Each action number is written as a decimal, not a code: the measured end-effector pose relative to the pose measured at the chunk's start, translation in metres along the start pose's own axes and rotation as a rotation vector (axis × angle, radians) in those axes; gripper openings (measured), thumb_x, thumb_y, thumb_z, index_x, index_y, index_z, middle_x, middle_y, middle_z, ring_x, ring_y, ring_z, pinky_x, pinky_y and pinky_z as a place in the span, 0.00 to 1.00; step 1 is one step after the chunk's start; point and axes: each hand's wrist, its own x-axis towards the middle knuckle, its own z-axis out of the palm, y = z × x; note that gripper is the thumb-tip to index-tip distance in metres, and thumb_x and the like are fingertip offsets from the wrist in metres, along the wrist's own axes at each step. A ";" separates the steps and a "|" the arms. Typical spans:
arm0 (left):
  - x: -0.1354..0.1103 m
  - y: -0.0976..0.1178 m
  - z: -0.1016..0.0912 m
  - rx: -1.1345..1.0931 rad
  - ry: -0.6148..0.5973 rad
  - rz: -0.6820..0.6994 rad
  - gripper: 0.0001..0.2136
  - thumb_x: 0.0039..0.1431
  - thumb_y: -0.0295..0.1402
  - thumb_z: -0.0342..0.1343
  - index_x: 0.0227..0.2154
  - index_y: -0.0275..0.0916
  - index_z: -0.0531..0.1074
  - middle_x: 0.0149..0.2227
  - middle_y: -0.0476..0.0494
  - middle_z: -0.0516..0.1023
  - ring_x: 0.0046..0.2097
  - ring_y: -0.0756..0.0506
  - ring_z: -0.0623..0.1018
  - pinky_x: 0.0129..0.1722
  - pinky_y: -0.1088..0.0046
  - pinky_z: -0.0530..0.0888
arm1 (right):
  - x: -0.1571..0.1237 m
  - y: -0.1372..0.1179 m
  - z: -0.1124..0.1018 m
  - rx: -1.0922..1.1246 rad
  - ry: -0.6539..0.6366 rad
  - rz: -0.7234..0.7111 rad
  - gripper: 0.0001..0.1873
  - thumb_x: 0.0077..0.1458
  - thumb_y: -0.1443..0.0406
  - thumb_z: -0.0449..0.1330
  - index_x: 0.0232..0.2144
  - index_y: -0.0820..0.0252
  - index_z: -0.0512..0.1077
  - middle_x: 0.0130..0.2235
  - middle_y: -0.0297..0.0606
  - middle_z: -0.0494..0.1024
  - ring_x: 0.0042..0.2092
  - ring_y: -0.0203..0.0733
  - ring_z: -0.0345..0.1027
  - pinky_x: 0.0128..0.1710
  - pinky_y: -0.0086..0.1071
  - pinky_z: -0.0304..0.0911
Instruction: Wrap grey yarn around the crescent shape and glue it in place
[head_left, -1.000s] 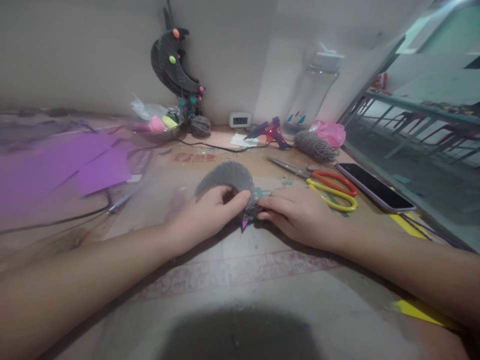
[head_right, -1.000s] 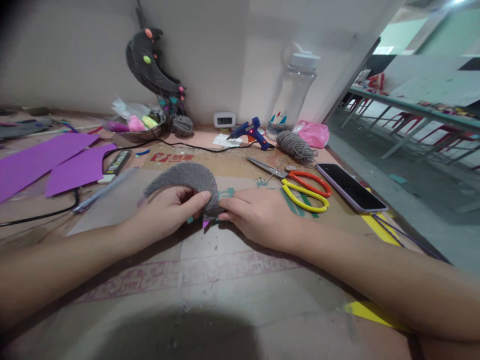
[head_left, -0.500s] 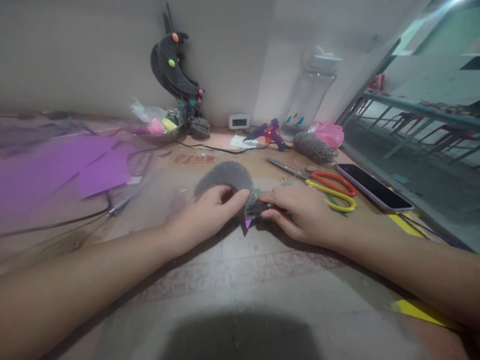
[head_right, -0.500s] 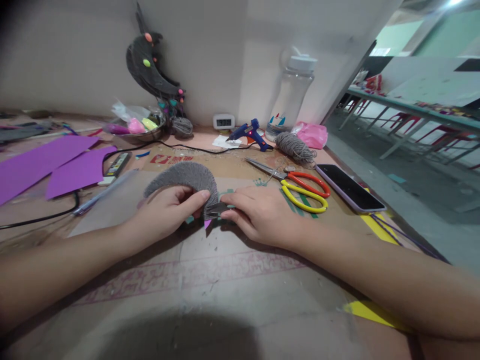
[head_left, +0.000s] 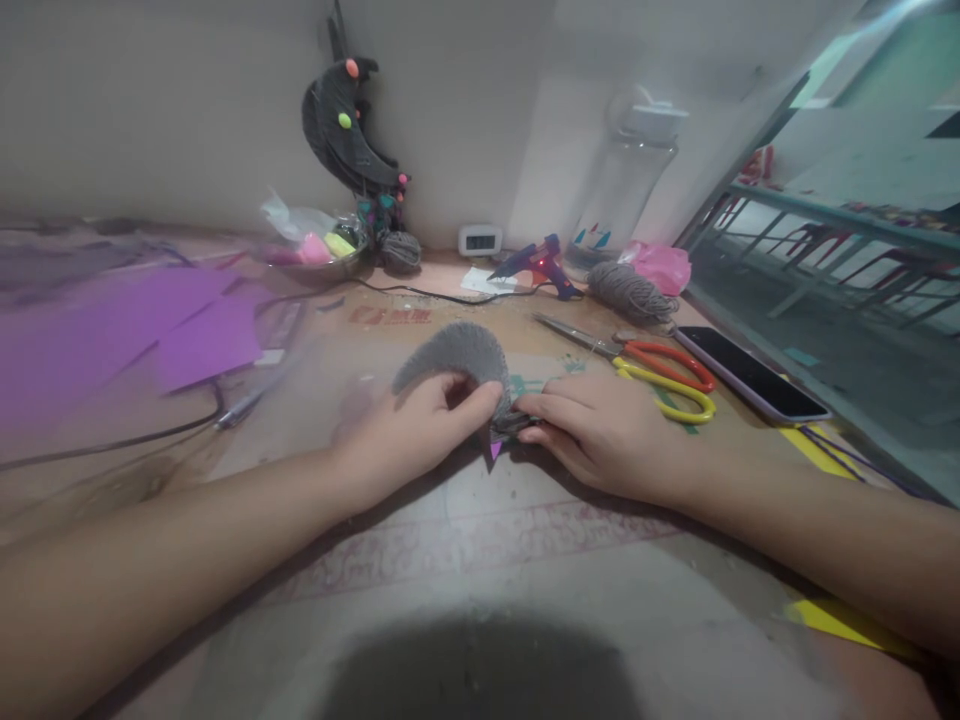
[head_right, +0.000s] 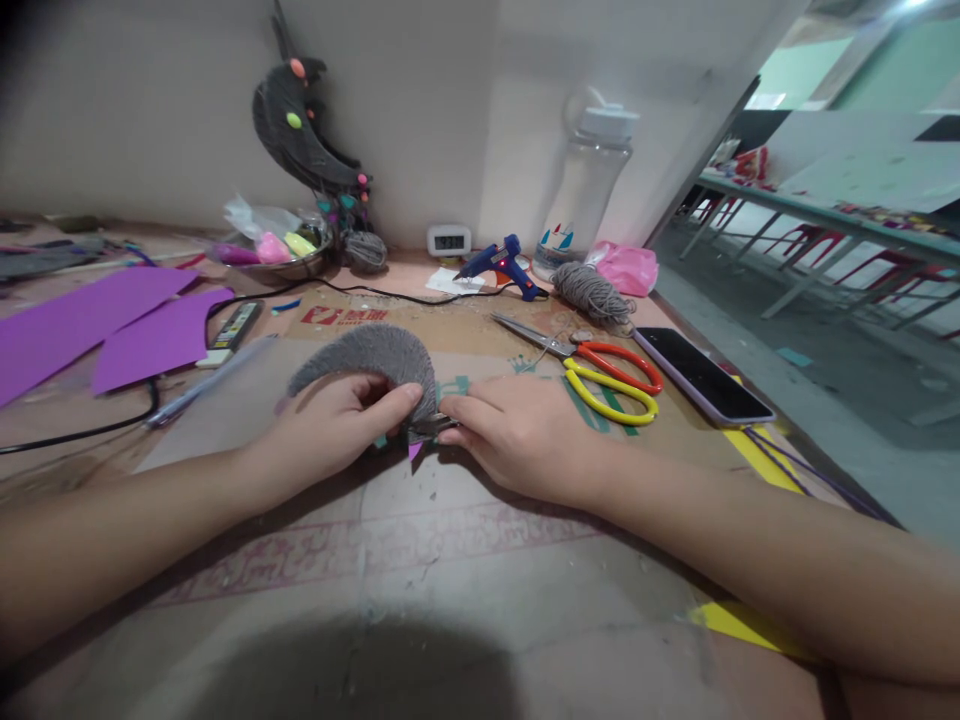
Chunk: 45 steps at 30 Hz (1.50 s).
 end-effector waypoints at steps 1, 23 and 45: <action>0.000 0.000 0.000 -0.004 0.005 0.004 0.27 0.58 0.59 0.42 0.27 0.44 0.76 0.27 0.49 0.78 0.31 0.44 0.74 0.29 0.70 0.62 | 0.000 0.000 0.000 0.001 0.001 -0.001 0.15 0.65 0.60 0.52 0.39 0.64 0.74 0.27 0.37 0.75 0.29 0.38 0.66 0.29 0.32 0.51; 0.001 0.000 0.000 0.003 0.003 -0.040 0.26 0.58 0.57 0.43 0.26 0.44 0.77 0.24 0.49 0.77 0.28 0.44 0.73 0.28 0.70 0.62 | -0.001 0.000 0.002 -0.040 0.028 -0.003 0.15 0.66 0.60 0.51 0.37 0.62 0.75 0.26 0.35 0.76 0.27 0.37 0.66 0.28 0.31 0.52; 0.002 -0.003 0.001 0.011 -0.008 -0.035 0.27 0.57 0.60 0.41 0.27 0.45 0.76 0.27 0.49 0.78 0.30 0.43 0.74 0.29 0.70 0.62 | 0.001 -0.004 0.001 -0.033 0.023 0.019 0.16 0.66 0.59 0.51 0.39 0.63 0.75 0.28 0.38 0.77 0.29 0.39 0.67 0.29 0.31 0.55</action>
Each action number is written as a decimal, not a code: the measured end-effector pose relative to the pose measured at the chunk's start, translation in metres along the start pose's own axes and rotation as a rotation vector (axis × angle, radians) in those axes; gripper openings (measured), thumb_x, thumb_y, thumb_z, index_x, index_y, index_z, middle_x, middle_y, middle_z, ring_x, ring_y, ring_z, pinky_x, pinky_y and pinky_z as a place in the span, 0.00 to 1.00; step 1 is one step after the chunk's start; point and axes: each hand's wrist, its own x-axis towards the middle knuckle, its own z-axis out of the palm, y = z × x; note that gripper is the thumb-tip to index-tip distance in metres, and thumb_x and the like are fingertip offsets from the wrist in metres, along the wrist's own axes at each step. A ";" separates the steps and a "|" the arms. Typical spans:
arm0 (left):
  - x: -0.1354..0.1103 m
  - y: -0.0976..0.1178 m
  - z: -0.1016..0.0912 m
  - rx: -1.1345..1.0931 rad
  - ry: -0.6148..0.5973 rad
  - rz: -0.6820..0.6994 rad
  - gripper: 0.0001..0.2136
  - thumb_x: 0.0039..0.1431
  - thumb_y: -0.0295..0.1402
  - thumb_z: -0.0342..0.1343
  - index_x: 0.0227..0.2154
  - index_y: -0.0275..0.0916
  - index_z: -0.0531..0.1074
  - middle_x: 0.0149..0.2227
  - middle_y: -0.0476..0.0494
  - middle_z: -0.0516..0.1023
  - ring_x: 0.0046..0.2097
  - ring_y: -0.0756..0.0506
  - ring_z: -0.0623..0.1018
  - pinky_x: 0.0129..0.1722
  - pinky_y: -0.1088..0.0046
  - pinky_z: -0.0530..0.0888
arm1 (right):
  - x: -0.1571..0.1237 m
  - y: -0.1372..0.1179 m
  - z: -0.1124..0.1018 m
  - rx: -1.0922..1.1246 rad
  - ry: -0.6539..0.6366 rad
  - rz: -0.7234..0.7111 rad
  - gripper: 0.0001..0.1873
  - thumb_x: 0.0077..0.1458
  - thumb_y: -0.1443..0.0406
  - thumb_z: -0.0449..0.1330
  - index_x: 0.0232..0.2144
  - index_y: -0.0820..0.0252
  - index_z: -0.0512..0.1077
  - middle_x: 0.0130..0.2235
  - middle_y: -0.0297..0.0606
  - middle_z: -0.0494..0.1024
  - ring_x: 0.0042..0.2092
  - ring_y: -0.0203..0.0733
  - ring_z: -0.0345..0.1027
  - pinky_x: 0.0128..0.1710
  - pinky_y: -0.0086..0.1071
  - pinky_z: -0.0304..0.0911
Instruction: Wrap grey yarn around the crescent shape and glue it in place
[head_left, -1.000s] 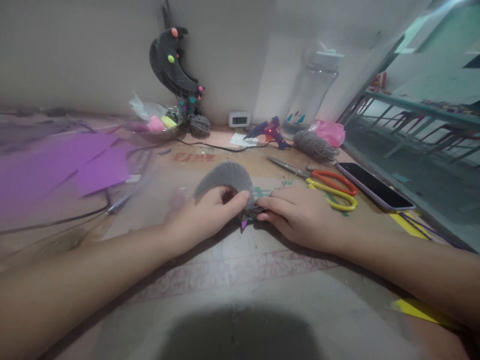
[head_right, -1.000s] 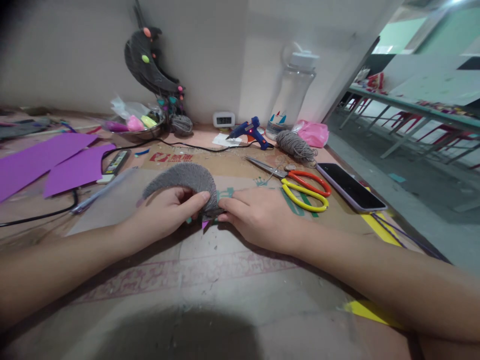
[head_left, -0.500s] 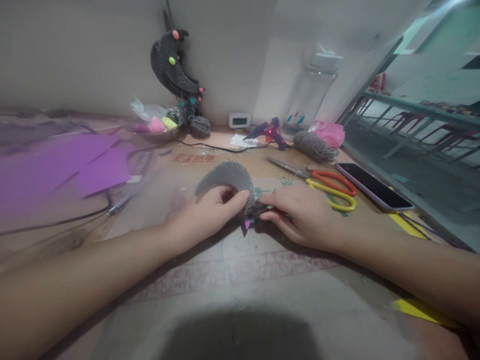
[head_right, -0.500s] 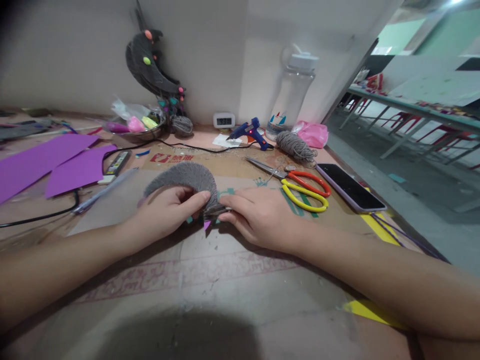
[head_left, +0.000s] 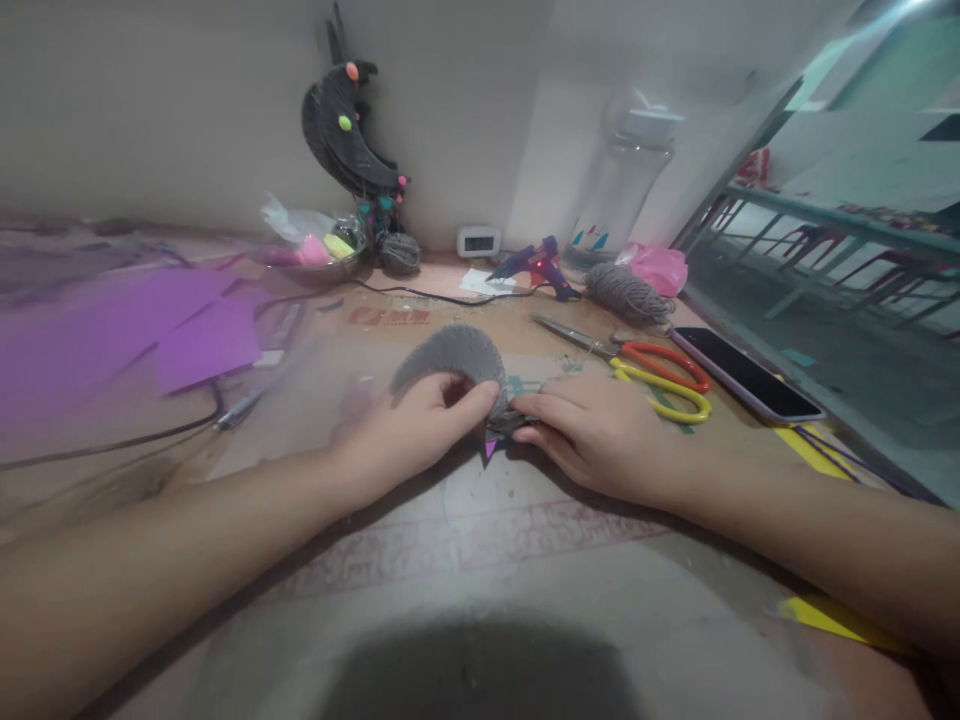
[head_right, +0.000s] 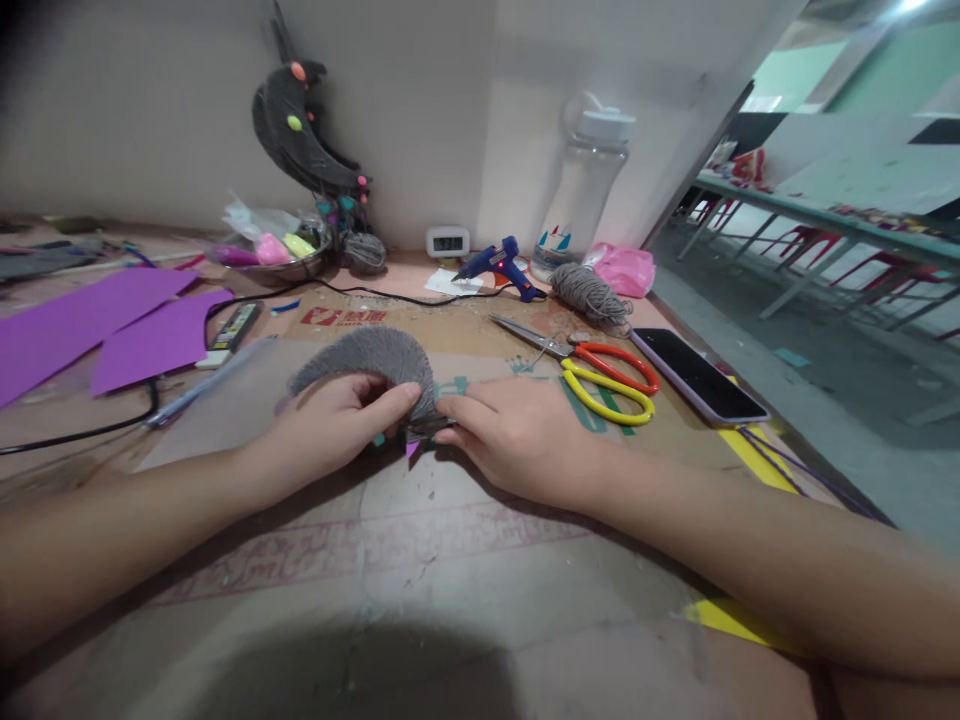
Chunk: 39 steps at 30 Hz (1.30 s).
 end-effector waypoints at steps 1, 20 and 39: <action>0.000 0.000 0.000 -0.001 0.005 0.004 0.26 0.57 0.60 0.42 0.27 0.44 0.76 0.27 0.49 0.78 0.30 0.43 0.74 0.29 0.70 0.62 | 0.000 0.000 0.000 -0.003 -0.006 0.004 0.17 0.66 0.59 0.50 0.39 0.63 0.75 0.28 0.38 0.77 0.29 0.38 0.67 0.29 0.31 0.54; 0.000 -0.003 0.001 -0.023 0.019 0.004 0.22 0.57 0.55 0.47 0.28 0.45 0.77 0.26 0.47 0.78 0.30 0.43 0.75 0.29 0.70 0.65 | 0.000 0.001 0.002 -0.033 -0.002 -0.016 0.17 0.67 0.60 0.50 0.37 0.62 0.75 0.26 0.35 0.76 0.27 0.37 0.65 0.28 0.32 0.52; 0.002 0.006 -0.003 0.038 0.033 0.060 0.25 0.61 0.54 0.43 0.21 0.40 0.71 0.21 0.51 0.73 0.26 0.47 0.70 0.26 0.72 0.60 | -0.002 0.003 0.000 0.050 -0.009 0.018 0.16 0.66 0.59 0.51 0.40 0.63 0.75 0.29 0.38 0.77 0.29 0.39 0.68 0.30 0.31 0.54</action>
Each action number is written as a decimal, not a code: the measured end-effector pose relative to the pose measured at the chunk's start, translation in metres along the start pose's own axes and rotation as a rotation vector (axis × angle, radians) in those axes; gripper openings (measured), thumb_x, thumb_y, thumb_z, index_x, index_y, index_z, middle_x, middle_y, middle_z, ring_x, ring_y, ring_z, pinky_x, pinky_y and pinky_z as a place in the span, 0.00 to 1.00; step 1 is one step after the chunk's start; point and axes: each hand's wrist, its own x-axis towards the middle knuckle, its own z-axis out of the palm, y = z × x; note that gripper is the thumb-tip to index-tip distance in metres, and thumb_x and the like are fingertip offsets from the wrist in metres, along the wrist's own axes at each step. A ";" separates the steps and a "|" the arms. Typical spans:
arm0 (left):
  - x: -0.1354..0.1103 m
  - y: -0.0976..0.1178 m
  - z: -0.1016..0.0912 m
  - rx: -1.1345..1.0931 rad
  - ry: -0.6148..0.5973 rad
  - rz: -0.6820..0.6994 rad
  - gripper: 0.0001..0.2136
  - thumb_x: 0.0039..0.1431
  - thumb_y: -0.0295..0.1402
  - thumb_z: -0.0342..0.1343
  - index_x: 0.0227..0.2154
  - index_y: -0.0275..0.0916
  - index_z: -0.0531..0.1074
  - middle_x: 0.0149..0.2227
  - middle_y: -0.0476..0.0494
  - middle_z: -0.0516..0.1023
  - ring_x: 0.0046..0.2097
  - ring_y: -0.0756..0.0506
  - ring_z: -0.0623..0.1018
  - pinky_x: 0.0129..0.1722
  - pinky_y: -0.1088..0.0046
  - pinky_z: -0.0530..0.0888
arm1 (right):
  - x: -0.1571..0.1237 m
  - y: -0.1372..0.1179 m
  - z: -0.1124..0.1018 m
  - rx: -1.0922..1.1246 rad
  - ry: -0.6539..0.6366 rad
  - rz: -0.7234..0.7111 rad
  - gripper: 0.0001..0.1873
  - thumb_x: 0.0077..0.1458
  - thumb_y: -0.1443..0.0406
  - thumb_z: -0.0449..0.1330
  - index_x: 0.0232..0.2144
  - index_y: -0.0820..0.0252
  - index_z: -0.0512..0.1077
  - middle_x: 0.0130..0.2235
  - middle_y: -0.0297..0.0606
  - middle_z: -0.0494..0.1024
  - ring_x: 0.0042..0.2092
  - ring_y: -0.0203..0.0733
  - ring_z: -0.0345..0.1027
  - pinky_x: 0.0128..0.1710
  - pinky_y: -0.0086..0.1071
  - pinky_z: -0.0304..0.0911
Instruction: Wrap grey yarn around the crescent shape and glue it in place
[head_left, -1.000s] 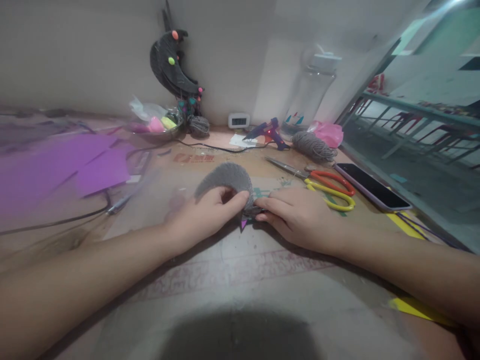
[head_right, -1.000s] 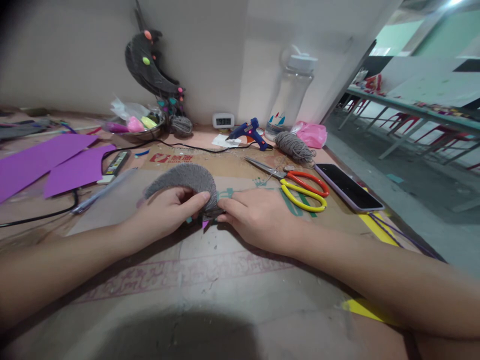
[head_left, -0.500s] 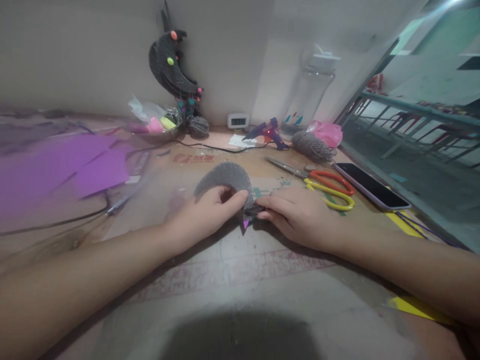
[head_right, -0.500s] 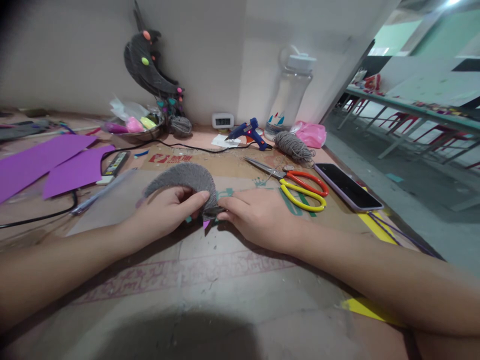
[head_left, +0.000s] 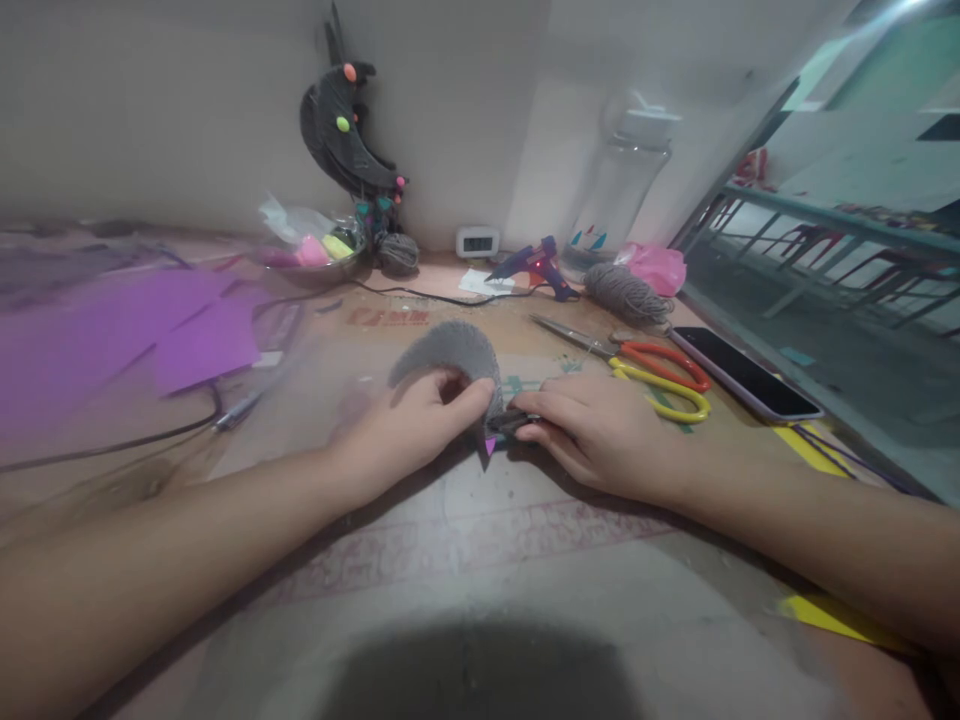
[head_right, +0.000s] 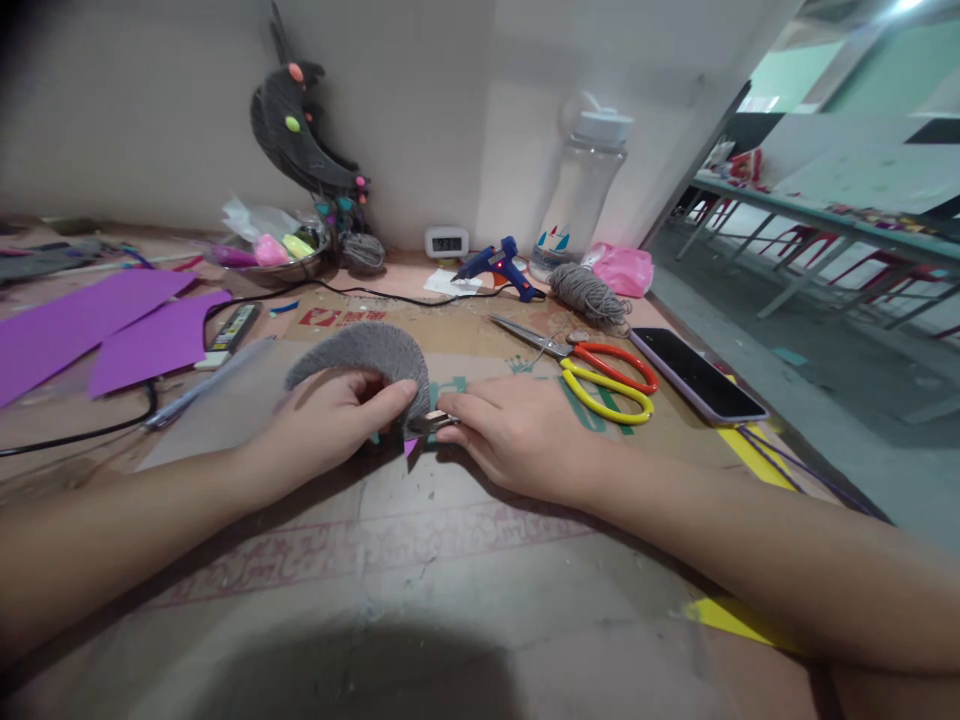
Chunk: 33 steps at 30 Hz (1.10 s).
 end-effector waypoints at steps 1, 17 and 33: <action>0.000 0.000 0.000 0.005 -0.002 0.002 0.25 0.61 0.54 0.43 0.21 0.40 0.71 0.22 0.50 0.73 0.26 0.47 0.70 0.26 0.72 0.60 | 0.000 0.000 0.000 -0.002 0.005 -0.001 0.16 0.66 0.59 0.51 0.39 0.63 0.75 0.29 0.38 0.77 0.29 0.39 0.67 0.30 0.31 0.54; -0.001 -0.002 0.002 0.001 -0.003 -0.049 0.26 0.58 0.57 0.43 0.25 0.43 0.76 0.24 0.49 0.75 0.28 0.44 0.73 0.27 0.70 0.61 | 0.001 -0.002 0.002 -0.049 0.003 -0.020 0.16 0.66 0.60 0.51 0.38 0.63 0.75 0.26 0.35 0.75 0.28 0.39 0.66 0.28 0.33 0.52; -0.001 0.000 0.002 0.010 0.004 -0.023 0.25 0.60 0.55 0.43 0.23 0.41 0.73 0.24 0.49 0.76 0.29 0.45 0.73 0.27 0.72 0.63 | 0.001 -0.001 0.002 -0.041 0.015 -0.008 0.19 0.68 0.59 0.48 0.38 0.63 0.75 0.27 0.37 0.76 0.28 0.38 0.66 0.29 0.31 0.54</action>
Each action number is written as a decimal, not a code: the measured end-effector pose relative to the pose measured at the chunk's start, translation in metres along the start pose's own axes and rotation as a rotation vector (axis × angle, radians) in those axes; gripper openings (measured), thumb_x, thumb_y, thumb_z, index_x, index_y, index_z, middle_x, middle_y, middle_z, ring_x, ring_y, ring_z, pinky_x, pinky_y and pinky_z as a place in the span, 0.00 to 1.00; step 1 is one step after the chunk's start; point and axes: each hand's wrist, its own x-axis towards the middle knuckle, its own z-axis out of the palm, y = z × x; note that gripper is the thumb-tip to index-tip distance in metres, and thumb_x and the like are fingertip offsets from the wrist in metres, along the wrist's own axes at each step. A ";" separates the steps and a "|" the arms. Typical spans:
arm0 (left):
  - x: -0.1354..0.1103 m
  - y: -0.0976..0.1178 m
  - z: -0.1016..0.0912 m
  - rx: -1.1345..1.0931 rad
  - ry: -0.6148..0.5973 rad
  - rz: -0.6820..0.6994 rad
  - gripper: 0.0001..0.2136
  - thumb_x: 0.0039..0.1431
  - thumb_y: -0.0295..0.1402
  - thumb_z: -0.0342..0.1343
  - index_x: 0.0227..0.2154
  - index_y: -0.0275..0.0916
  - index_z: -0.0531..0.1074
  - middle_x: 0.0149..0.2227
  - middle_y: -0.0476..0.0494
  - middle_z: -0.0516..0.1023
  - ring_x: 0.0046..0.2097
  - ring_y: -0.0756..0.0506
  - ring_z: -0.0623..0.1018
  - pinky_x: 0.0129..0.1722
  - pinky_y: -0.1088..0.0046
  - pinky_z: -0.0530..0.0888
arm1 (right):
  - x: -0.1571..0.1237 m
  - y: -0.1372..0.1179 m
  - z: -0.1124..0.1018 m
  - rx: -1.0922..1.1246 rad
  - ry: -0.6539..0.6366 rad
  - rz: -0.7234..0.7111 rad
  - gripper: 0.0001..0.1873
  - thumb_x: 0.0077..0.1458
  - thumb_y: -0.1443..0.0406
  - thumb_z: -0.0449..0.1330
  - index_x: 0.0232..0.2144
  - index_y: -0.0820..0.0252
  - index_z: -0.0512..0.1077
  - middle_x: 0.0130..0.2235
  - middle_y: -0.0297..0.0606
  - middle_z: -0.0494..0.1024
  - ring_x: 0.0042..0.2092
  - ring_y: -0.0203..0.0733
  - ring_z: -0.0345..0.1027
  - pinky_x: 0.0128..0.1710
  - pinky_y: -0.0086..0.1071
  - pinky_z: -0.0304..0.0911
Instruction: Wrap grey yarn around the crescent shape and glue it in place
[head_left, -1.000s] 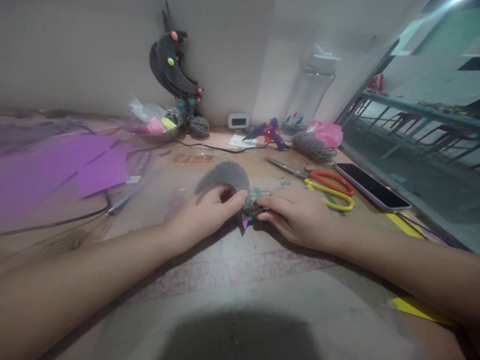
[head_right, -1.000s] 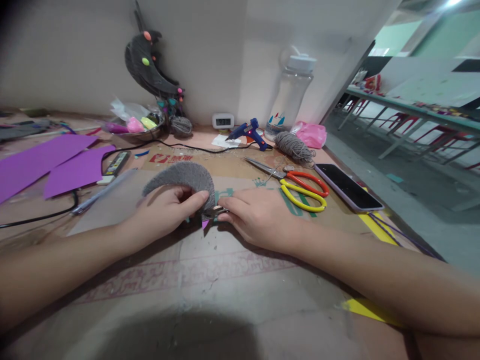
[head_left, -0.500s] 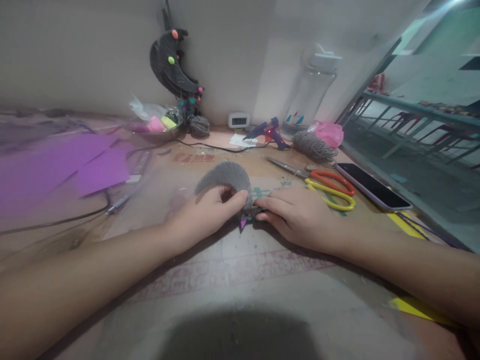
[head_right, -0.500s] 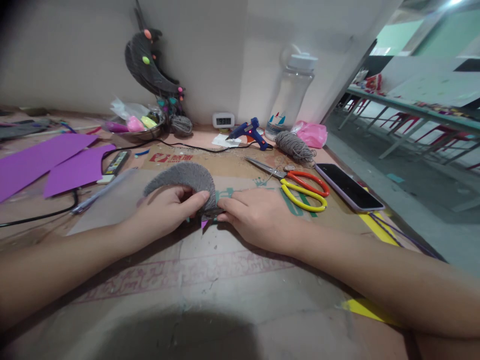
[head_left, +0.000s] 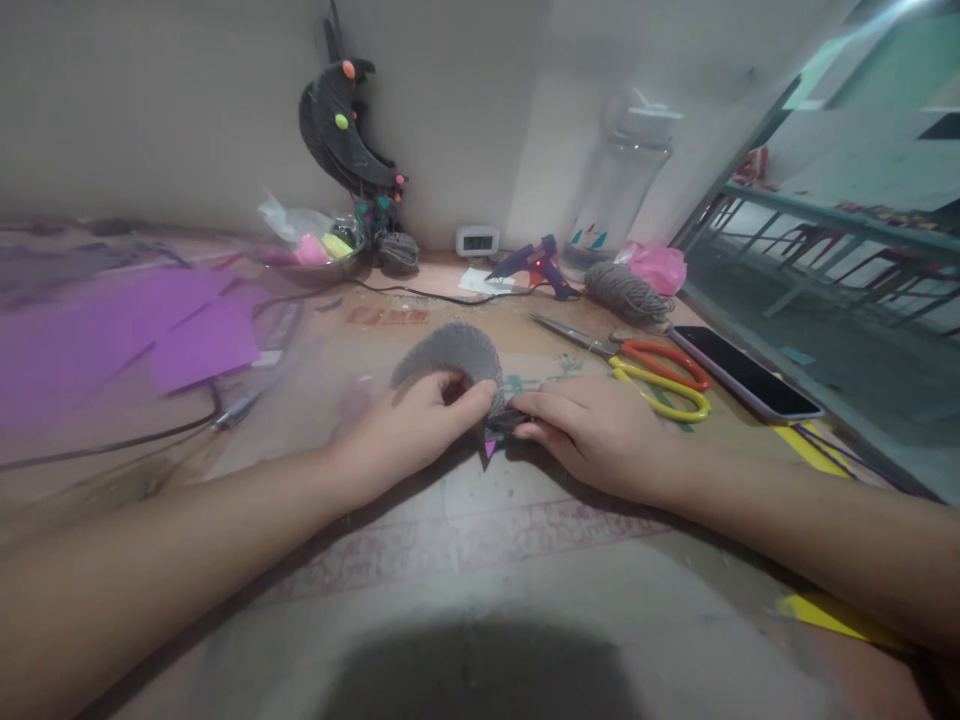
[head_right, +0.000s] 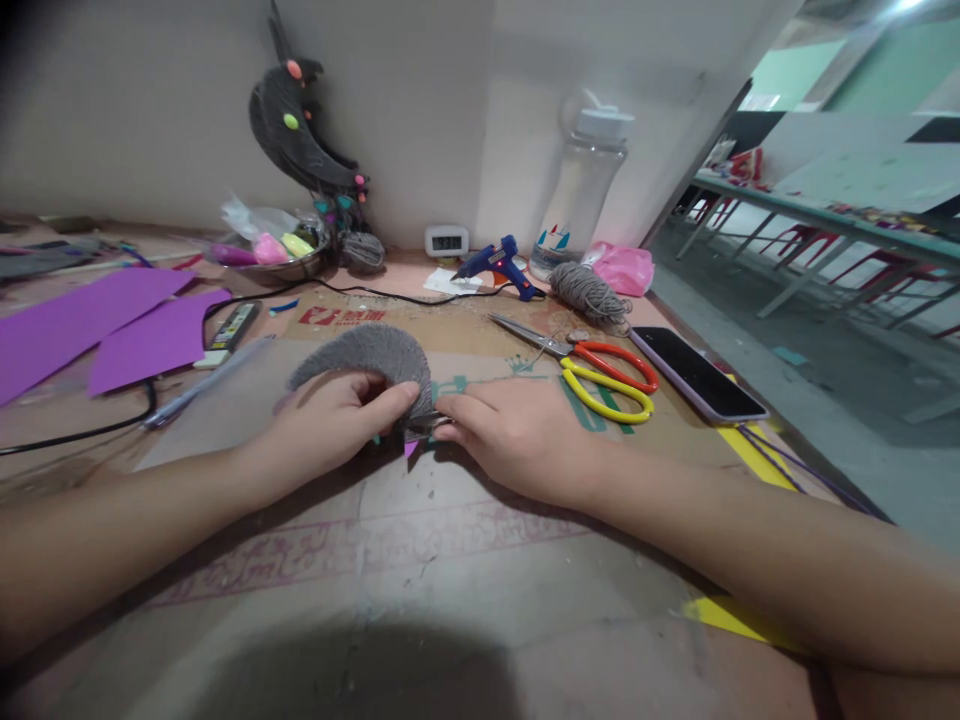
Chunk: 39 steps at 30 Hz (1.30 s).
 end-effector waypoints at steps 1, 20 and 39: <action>0.000 0.000 0.000 -0.001 0.000 0.000 0.25 0.59 0.55 0.43 0.23 0.41 0.74 0.25 0.49 0.76 0.29 0.45 0.73 0.27 0.72 0.63 | 0.000 0.000 -0.001 0.006 -0.003 0.008 0.19 0.68 0.59 0.48 0.38 0.63 0.75 0.28 0.38 0.77 0.28 0.38 0.67 0.29 0.31 0.54; 0.000 -0.004 0.001 0.000 -0.011 -0.006 0.25 0.59 0.56 0.43 0.23 0.43 0.73 0.23 0.49 0.75 0.27 0.45 0.71 0.26 0.70 0.59 | 0.001 -0.007 -0.003 -0.047 -0.077 0.023 0.20 0.67 0.57 0.48 0.38 0.63 0.76 0.26 0.37 0.75 0.27 0.39 0.65 0.27 0.33 0.49; 0.002 -0.007 0.003 -0.015 0.004 0.008 0.26 0.59 0.57 0.43 0.24 0.43 0.75 0.23 0.48 0.75 0.28 0.44 0.72 0.26 0.71 0.60 | 0.000 -0.003 -0.004 0.024 -0.084 0.045 0.17 0.67 0.59 0.49 0.39 0.62 0.74 0.28 0.37 0.76 0.29 0.38 0.66 0.29 0.31 0.52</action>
